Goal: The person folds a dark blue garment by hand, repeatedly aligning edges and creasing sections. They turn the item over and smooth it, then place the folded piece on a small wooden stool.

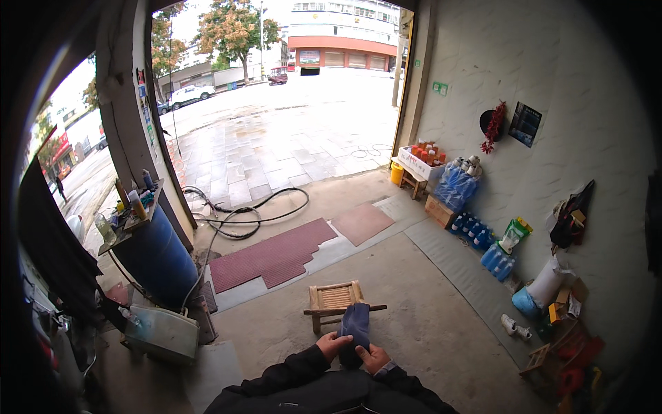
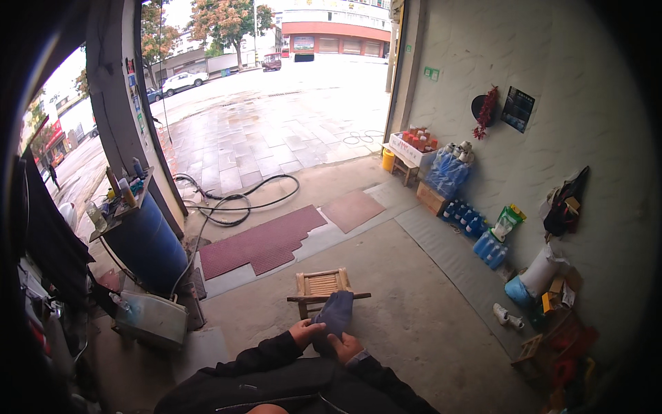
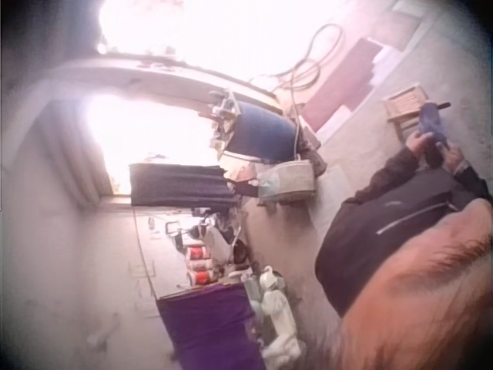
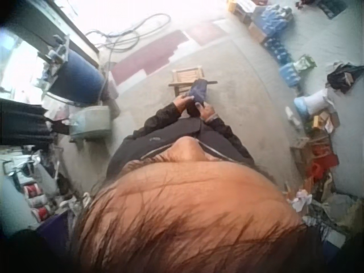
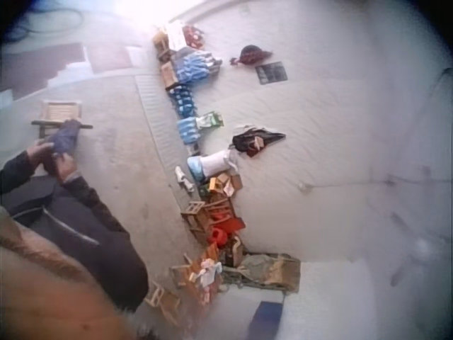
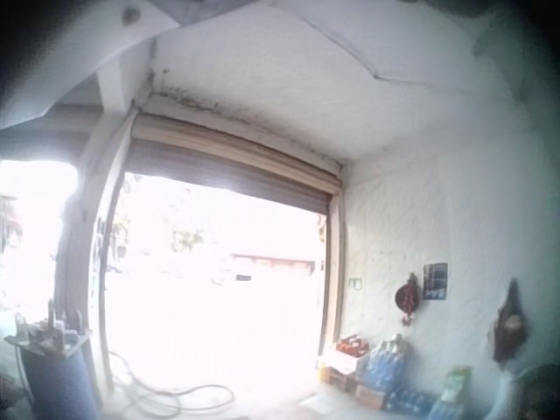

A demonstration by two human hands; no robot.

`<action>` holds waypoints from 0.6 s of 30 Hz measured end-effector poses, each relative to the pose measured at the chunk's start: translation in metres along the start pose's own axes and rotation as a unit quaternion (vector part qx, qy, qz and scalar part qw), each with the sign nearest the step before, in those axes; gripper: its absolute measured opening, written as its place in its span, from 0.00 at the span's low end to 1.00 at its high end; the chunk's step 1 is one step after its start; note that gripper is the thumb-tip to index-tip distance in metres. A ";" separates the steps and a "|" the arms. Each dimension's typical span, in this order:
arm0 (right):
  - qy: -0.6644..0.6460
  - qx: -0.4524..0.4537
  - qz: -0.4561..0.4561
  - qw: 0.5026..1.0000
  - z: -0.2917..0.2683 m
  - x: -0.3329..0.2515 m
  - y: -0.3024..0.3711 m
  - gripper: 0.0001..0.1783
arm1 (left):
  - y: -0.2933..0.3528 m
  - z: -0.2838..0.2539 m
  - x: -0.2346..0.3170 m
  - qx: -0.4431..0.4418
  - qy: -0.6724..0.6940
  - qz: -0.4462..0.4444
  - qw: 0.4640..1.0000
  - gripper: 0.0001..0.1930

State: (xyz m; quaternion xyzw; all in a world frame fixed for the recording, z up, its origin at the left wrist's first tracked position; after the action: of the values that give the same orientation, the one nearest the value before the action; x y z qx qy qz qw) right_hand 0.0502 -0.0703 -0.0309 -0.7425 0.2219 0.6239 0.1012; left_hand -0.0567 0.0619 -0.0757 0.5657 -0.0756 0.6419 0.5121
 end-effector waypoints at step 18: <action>-0.213 -0.006 0.037 0.976 -0.081 0.061 -0.006 0.35 | -0.042 0.036 -0.068 -0.076 -0.081 -0.037 0.993 0.25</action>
State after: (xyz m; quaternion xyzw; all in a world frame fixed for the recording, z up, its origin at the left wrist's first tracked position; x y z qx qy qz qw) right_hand 0.1320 -0.1121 -0.0749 -0.5842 0.2183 0.7726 0.1187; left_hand -0.0136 0.0177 -0.1382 0.5778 -0.1440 0.5669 0.5692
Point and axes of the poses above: each hand's wrist, its own y-axis away from the middle knuckle, its own z-axis out of the palm, x = y × z, the point moved 8 cm from there along -y, towards the middle knuckle, and after that the axes turned 4 degrees about x, right-handed, at the moved point
